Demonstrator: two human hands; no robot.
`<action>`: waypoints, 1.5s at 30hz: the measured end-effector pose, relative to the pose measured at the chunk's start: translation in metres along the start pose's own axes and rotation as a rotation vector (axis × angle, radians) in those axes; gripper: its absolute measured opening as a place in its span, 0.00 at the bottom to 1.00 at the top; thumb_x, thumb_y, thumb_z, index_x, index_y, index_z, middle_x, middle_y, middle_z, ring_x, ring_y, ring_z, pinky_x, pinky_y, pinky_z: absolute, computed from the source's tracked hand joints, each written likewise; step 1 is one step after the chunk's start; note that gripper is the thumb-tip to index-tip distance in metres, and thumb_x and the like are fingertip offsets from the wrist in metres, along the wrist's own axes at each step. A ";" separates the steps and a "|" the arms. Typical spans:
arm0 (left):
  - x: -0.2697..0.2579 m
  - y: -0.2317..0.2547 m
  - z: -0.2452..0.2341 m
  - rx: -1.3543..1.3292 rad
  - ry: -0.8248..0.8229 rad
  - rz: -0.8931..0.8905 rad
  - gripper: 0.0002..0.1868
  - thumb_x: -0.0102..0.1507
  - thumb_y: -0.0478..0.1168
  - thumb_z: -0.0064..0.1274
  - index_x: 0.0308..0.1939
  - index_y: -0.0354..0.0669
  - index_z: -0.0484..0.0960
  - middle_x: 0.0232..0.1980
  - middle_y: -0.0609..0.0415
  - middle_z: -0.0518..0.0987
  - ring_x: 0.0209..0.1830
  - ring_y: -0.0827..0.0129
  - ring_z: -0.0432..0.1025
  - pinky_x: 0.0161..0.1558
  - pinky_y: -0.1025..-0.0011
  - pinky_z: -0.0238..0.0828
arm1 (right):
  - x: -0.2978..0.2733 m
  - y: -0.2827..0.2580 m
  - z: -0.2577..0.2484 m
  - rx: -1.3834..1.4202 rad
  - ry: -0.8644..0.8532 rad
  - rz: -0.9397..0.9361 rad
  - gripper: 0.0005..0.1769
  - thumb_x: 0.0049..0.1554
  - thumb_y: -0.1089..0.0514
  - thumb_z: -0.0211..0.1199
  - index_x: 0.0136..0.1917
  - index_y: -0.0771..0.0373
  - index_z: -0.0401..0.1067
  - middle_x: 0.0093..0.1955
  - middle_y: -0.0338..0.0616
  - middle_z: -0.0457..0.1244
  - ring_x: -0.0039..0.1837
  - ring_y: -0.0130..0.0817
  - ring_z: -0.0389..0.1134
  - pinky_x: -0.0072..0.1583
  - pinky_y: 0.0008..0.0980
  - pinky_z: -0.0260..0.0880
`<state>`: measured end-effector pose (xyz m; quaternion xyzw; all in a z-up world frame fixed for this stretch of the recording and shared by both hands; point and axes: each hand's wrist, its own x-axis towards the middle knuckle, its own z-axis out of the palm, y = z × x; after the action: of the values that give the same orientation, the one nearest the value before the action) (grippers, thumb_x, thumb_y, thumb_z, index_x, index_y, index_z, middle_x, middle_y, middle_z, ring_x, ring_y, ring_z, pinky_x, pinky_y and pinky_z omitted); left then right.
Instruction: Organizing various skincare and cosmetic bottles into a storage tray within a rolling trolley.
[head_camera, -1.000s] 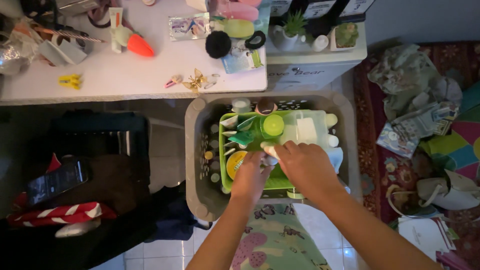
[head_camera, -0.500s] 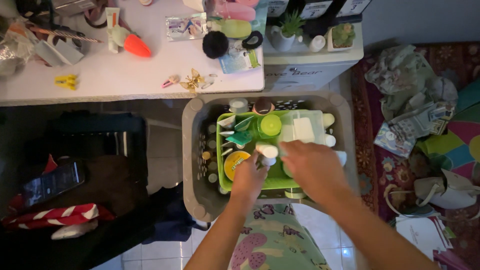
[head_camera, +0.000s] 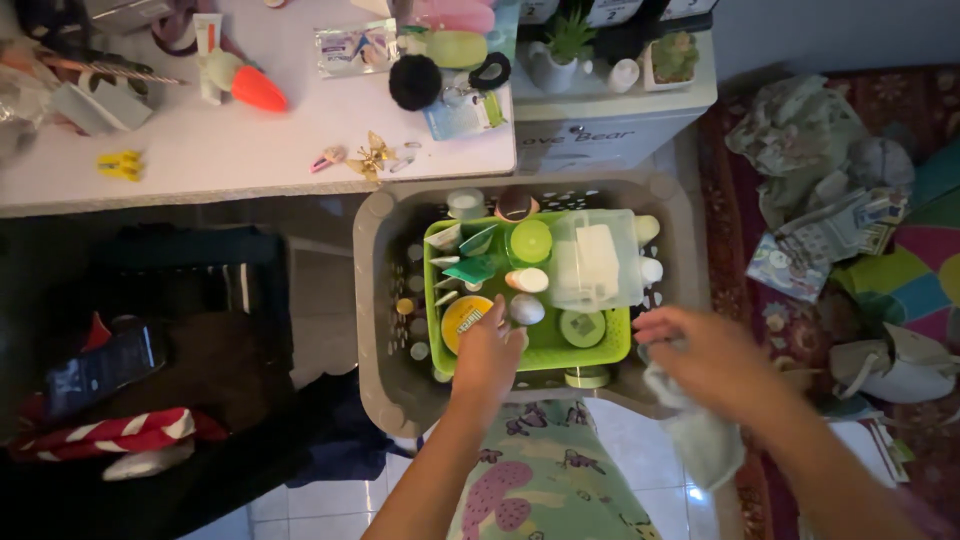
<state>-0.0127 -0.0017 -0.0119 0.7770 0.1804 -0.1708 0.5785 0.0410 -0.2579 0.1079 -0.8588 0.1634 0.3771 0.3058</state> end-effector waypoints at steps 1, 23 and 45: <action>-0.005 0.012 -0.005 0.002 0.000 -0.001 0.36 0.61 0.36 0.55 0.72 0.31 0.63 0.58 0.33 0.80 0.61 0.54 0.77 0.55 0.68 0.75 | 0.003 0.004 0.009 0.002 -0.001 0.000 0.18 0.57 0.59 0.61 0.61 0.55 0.77 0.56 0.38 0.75 0.50 0.35 0.77 0.52 0.36 0.76; -0.018 0.024 -0.014 0.061 0.048 -0.095 0.25 0.62 0.39 0.55 0.63 0.39 0.76 0.48 0.37 0.84 0.48 0.49 0.81 0.49 0.61 0.76 | 0.049 -0.024 0.101 -0.572 -0.075 -0.013 0.36 0.55 0.50 0.61 0.74 0.59 0.57 0.77 0.54 0.54 0.71 0.56 0.63 0.67 0.54 0.66; -0.031 0.001 -0.033 0.263 0.245 0.102 0.23 0.62 0.29 0.47 0.62 0.34 0.73 0.65 0.35 0.71 0.60 0.41 0.71 0.61 0.57 0.70 | 0.061 -0.041 0.127 -0.773 0.073 0.057 0.33 0.53 0.28 0.66 0.55 0.58 0.79 0.57 0.47 0.71 0.58 0.45 0.74 0.55 0.45 0.76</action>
<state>-0.0377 0.0270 0.0123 0.8690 0.1860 -0.0675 0.4536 0.0323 -0.1472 0.0119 -0.9186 0.0439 0.3884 -0.0573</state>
